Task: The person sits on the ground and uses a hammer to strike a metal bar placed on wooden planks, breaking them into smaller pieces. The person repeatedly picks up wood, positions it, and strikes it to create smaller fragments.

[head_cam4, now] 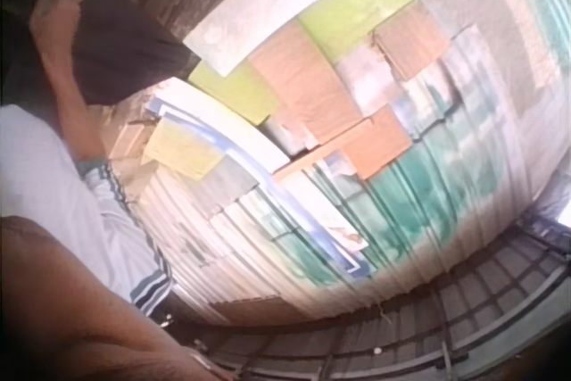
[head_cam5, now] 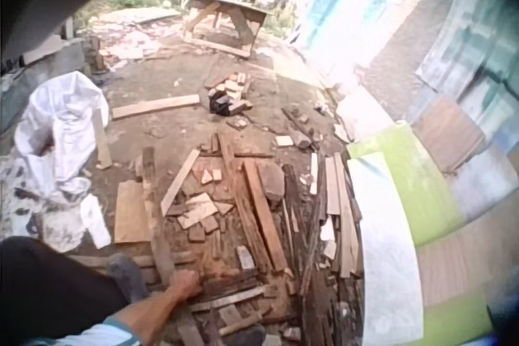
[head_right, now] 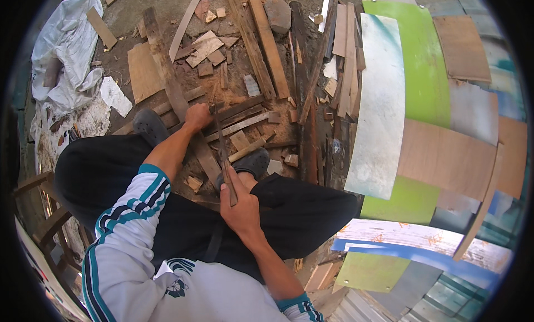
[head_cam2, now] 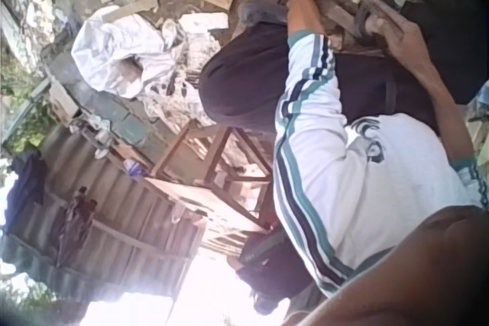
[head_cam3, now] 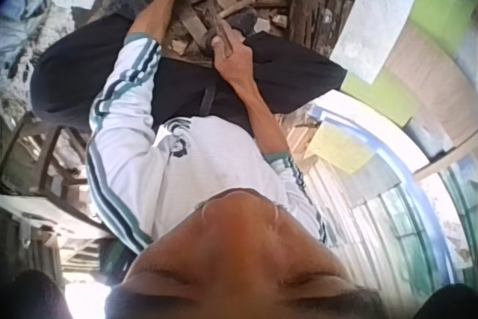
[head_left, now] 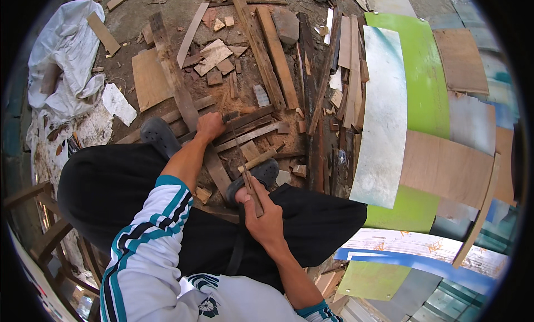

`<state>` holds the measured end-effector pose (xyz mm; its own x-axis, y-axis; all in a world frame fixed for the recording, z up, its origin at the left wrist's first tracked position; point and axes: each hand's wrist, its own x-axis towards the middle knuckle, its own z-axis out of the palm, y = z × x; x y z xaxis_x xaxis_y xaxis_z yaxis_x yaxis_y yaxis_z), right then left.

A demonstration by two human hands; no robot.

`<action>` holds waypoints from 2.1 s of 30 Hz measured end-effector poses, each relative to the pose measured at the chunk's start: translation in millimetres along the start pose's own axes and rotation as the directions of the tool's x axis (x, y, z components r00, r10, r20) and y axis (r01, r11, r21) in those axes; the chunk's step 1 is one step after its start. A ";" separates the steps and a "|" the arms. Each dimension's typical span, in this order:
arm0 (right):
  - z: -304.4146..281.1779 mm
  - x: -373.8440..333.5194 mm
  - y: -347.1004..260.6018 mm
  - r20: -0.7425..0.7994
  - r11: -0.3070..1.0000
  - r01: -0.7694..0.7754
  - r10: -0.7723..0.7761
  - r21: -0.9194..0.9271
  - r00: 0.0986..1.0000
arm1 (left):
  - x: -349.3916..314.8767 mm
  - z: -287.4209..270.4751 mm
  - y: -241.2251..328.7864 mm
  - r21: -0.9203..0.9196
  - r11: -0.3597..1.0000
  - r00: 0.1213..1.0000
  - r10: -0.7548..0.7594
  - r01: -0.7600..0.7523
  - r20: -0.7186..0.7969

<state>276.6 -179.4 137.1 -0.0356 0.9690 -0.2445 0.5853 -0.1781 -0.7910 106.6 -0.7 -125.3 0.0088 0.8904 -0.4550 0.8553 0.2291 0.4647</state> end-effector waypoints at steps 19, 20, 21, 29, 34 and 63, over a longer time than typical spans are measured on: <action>-3.1 13.4 8.6 0.037 0.976 0.080 -0.074 -0.202 0.997 | -0.1 -2.3 -0.5 0.004 1.000 0.997 -0.016 0.015 0.073; -2.7 14.9 10.4 0.043 0.979 0.071 -0.064 -0.190 0.997 | 0.1 -2.3 -1.8 0.008 1.000 0.997 -0.012 0.012 0.073; -2.7 15.4 11.7 0.048 0.982 0.061 -0.053 -0.179 0.997 | 0.0 -1.7 -2.7 0.009 1.000 0.997 -0.015 0.014 0.077; -7.0 8.8 12.6 0.027 0.986 0.063 -0.060 -0.156 0.998 | -4.1 -13.3 6.1 -0.019 0.999 0.995 -0.045 0.047 0.093; 23.0 69.1 10.4 0.167 0.951 -0.156 0.205 -0.267 0.964 | -0.7 -6.7 2.2 0.021 1.000 0.997 -0.012 0.010 0.077; 14.1 32.4 43.7 -0.015 0.998 0.046 -0.046 -0.054 0.999 | 4.5 -1.2 0.9 0.077 0.997 0.997 -0.022 0.016 0.079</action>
<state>289.6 -158.2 86.7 -0.0508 0.9786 -0.1993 0.6257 -0.1243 -0.7701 106.8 3.9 -126.0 0.0310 0.8513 -0.5238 0.8927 0.2121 0.3976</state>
